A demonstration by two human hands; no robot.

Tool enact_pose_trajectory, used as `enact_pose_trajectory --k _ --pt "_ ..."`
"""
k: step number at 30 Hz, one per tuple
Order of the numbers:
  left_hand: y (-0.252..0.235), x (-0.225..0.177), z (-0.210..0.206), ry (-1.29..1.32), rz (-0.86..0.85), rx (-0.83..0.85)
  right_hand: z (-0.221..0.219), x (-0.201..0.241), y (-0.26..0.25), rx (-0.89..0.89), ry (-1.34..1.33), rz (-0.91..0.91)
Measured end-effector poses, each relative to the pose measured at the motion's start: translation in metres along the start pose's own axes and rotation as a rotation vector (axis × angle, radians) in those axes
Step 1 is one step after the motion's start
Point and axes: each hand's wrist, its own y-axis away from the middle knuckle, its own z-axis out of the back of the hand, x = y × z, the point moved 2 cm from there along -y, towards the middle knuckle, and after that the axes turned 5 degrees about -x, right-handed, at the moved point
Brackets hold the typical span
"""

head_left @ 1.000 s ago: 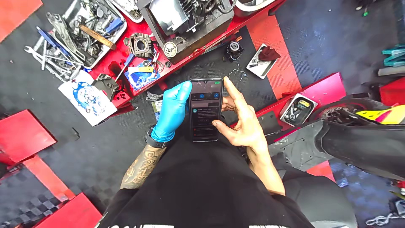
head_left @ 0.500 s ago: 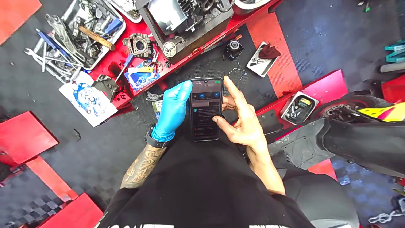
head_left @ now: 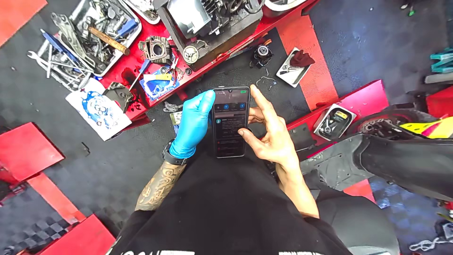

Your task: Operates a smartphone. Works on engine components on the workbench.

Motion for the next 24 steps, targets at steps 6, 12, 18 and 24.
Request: enact_pose_trajectory --k 6,12,18,24 --pt "-0.0006 0.0 -0.0019 0.0 0.006 0.001 0.0015 -0.0005 0.0007 -0.005 0.008 0.002" --pt "-0.0003 -0.0003 -0.0023 -0.011 0.011 0.004 0.0017 -0.001 0.0018 -0.01 0.004 -0.004" --pt "-0.0008 -0.0027 -0.0024 -0.03 0.011 0.005 0.0021 -0.0006 0.0016 -0.01 0.009 -0.002" --pt "-0.0008 -0.004 -0.0013 -0.04 -0.001 0.005 0.002 0.0007 0.0002 0.001 0.011 0.005"
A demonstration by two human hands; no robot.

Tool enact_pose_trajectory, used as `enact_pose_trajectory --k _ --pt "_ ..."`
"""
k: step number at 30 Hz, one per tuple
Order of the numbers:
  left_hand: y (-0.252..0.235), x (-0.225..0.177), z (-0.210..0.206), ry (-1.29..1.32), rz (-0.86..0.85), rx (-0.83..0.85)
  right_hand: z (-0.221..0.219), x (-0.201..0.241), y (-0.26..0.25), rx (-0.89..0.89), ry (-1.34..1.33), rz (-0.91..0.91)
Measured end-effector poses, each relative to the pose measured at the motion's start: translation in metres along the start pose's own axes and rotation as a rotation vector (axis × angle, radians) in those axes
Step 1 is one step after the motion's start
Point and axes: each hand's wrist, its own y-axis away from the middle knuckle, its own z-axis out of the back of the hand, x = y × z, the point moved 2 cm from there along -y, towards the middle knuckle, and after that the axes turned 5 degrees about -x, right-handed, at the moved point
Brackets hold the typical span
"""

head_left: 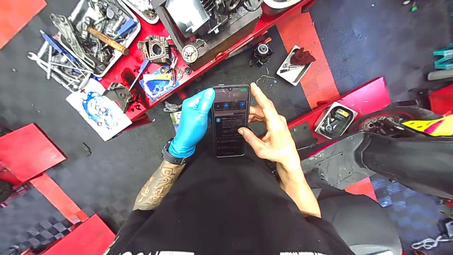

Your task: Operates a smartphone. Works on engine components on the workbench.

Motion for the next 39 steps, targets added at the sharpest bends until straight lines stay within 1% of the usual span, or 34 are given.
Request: enact_pose_trajectory --k 13,21,26,39 --pt "-0.0027 -0.0013 -0.0001 0.022 -0.006 0.0 0.0006 0.0016 -0.0045 -0.027 0.004 0.015" --pt "-0.0037 0.0035 -0.0014 0.017 0.0 0.001 -0.0004 0.0009 -0.0044 -0.07 -0.005 -0.026" --pt "-0.0031 0.0051 -0.0008 0.04 0.03 -0.007 -0.0037 -0.0013 -0.0033 -0.052 -0.045 -0.023" --pt "-0.0006 0.007 0.0043 0.055 0.006 -0.023 -0.0058 -0.0026 -0.0043 0.024 -0.032 -0.033"
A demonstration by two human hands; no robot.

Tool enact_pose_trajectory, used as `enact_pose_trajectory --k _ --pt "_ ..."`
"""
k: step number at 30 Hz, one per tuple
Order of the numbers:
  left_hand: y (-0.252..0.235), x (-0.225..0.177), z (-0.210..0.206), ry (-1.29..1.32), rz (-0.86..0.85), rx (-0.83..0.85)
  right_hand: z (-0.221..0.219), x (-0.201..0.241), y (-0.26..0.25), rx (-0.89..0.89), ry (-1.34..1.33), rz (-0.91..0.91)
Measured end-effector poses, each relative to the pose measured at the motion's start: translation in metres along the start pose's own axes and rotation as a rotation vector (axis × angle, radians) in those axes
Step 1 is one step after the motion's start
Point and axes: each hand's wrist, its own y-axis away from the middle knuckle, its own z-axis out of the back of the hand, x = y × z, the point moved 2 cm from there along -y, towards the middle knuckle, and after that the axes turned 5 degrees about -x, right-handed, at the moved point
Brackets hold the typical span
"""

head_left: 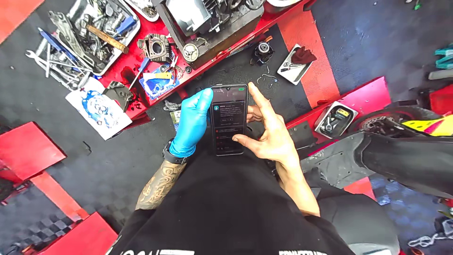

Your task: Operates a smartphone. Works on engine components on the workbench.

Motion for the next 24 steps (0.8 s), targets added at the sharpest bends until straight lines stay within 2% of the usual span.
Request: enact_pose_trajectory --k 24 --pt "-0.0031 -0.0038 -0.0034 -0.005 0.011 0.041 0.0013 0.0054 -0.0028 -0.097 0.014 0.017"
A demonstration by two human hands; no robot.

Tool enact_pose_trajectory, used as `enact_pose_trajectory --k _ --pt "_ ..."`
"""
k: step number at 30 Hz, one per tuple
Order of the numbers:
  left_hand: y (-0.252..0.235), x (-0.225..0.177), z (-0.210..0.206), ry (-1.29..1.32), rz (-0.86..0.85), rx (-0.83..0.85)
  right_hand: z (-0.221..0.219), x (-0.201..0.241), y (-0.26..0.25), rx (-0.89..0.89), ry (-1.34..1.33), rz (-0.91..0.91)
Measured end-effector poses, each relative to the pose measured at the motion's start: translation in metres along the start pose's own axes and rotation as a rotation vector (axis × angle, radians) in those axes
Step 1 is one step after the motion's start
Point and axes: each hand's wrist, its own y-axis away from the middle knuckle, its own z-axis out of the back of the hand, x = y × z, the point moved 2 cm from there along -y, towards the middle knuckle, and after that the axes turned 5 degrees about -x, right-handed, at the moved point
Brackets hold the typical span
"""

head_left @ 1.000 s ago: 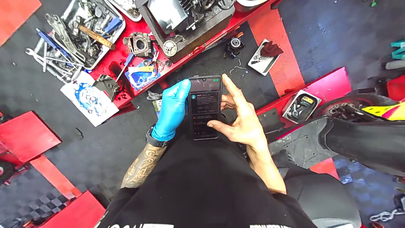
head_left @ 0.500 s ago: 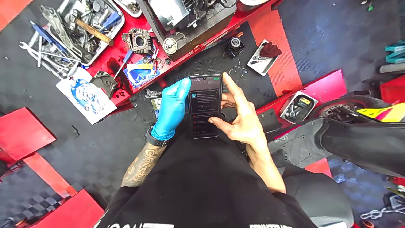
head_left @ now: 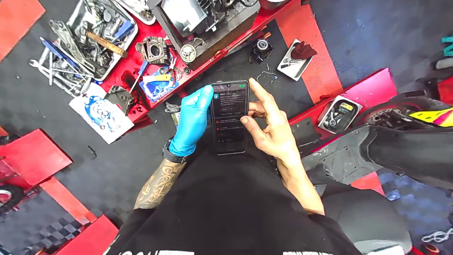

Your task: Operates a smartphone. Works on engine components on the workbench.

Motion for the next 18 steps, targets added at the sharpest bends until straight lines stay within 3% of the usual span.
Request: enact_pose_trajectory --k 12,18 --pt "-0.002 -0.005 0.019 -0.023 -0.06 -0.074 -0.018 -0.014 0.028 0.229 -0.14 -0.2" --pt "-0.001 -0.005 0.025 -0.003 -0.077 -0.091 -0.028 -0.013 0.03 0.253 -0.171 -0.223"
